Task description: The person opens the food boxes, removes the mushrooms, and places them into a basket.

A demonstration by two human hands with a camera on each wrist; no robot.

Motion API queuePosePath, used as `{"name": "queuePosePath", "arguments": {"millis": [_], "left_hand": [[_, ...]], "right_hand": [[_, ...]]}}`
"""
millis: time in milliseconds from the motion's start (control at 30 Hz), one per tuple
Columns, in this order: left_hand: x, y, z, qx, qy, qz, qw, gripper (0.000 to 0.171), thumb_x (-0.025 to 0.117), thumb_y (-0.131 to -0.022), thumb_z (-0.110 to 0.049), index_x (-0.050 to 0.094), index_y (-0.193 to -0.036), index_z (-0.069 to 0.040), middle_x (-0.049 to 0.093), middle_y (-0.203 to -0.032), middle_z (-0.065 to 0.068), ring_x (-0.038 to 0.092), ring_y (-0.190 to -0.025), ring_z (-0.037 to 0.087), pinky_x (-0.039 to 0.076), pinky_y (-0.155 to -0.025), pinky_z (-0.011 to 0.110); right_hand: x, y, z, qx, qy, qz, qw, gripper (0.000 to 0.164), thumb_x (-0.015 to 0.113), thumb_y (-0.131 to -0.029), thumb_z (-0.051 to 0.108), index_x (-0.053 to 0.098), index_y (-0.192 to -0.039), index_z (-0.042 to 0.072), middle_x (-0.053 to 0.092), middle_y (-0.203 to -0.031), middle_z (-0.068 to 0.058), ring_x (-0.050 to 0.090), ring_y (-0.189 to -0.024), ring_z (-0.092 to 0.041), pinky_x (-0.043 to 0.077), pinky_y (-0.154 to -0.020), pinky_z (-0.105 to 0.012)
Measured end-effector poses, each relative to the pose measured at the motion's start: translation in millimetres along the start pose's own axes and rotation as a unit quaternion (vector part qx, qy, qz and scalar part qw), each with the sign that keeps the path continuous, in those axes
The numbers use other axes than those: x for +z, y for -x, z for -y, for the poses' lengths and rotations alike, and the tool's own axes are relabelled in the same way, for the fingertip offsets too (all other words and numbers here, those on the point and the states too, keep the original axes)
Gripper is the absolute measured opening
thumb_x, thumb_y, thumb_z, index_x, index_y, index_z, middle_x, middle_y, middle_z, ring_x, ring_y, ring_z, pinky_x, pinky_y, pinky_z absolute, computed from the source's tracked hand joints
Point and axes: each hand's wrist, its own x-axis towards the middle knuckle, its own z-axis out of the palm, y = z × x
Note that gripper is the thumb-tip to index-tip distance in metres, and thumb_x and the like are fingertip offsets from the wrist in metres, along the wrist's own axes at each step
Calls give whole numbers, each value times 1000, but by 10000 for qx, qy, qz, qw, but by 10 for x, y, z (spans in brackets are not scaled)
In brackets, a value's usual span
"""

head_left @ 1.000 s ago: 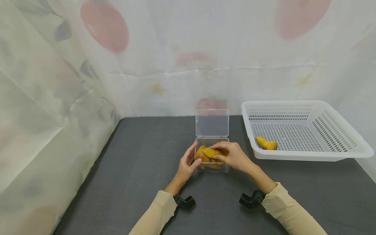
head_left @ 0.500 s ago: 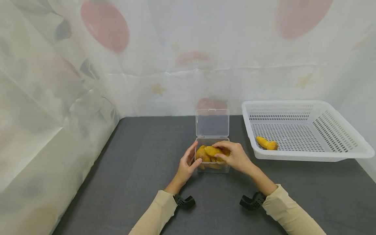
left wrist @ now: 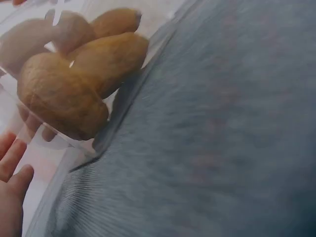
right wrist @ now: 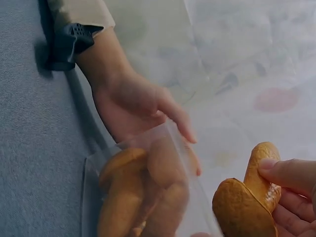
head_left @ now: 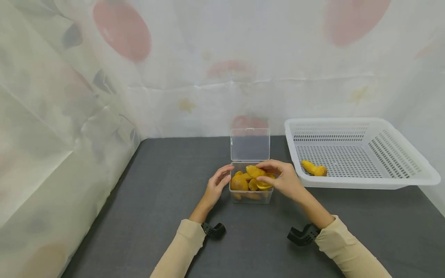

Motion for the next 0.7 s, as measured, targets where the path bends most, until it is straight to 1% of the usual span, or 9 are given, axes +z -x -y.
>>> {"name": "queuePosePath", "arguments": {"millis": [67,167,333,433,500,567,633,700], "left_hand": [[-18,-48,2,-142,26,-28,9999,39,49,-100,-12,49,-136,4,44,-147,23,44,-138,28,41,-104,9],[-34,-90,-1,-292,48,28,9996,42,50,-100,-15,48,-139,1,46,-148,21,45,-138,25,40,-104,9],[-97,-111,3,-312,-135,293,9990,42,51,-100,-13,49,-140,-2,47,-148,18,45,-137,34,41,-105,11],[-152,-114,7,-263,-252,472,9982,42,52,-99,-10,49,-140,-2,46,-149,18,45,-137,37,43,-108,16],[-180,-112,1,-275,-289,563,9976,43,53,-98,-9,49,-140,-2,46,-149,18,44,-138,37,43,-112,25],[-199,-109,-7,-300,-311,648,9970,44,54,-98,-9,48,-140,-2,45,-150,18,43,-139,37,41,-115,35],[-210,-108,-9,-334,-269,704,9966,44,55,-98,-9,47,-141,-1,44,-150,19,42,-140,37,37,-116,44],[-217,-108,-12,-382,-207,735,9963,45,56,-97,-11,47,-141,-2,44,-150,18,41,-140,37,34,-117,48]], "right_hand": [[-34,-1,7,21,-50,-26,10000,31,75,-79,1,69,-109,0,71,-106,-20,64,-91,9,57,-79,-15],[-91,7,25,120,-73,-34,9999,30,75,-79,2,69,-109,0,71,-107,-21,62,-91,13,57,-79,-15],[-198,46,55,208,-92,-8,9997,31,74,-80,1,68,-110,-1,69,-108,-23,62,-93,14,56,-81,-13],[-273,77,68,187,-48,-13,9998,31,74,-81,1,68,-111,-1,69,-108,-22,62,-95,14,56,-82,-13],[-324,98,73,181,28,-41,9998,31,74,-80,2,68,-111,0,71,-107,-14,62,-95,14,56,-82,-13],[-372,115,73,201,58,-57,9998,30,74,-81,2,68,-111,0,72,-106,1,62,-94,14,56,-81,-13],[-420,125,71,234,52,-64,9997,30,73,-81,1,67,-110,-1,69,-104,17,63,-93,14,56,-79,-13],[-470,131,66,269,42,-72,9996,29,73,-81,0,67,-110,-3,64,-103,28,63,-92,14,56,-79,-12]]}}
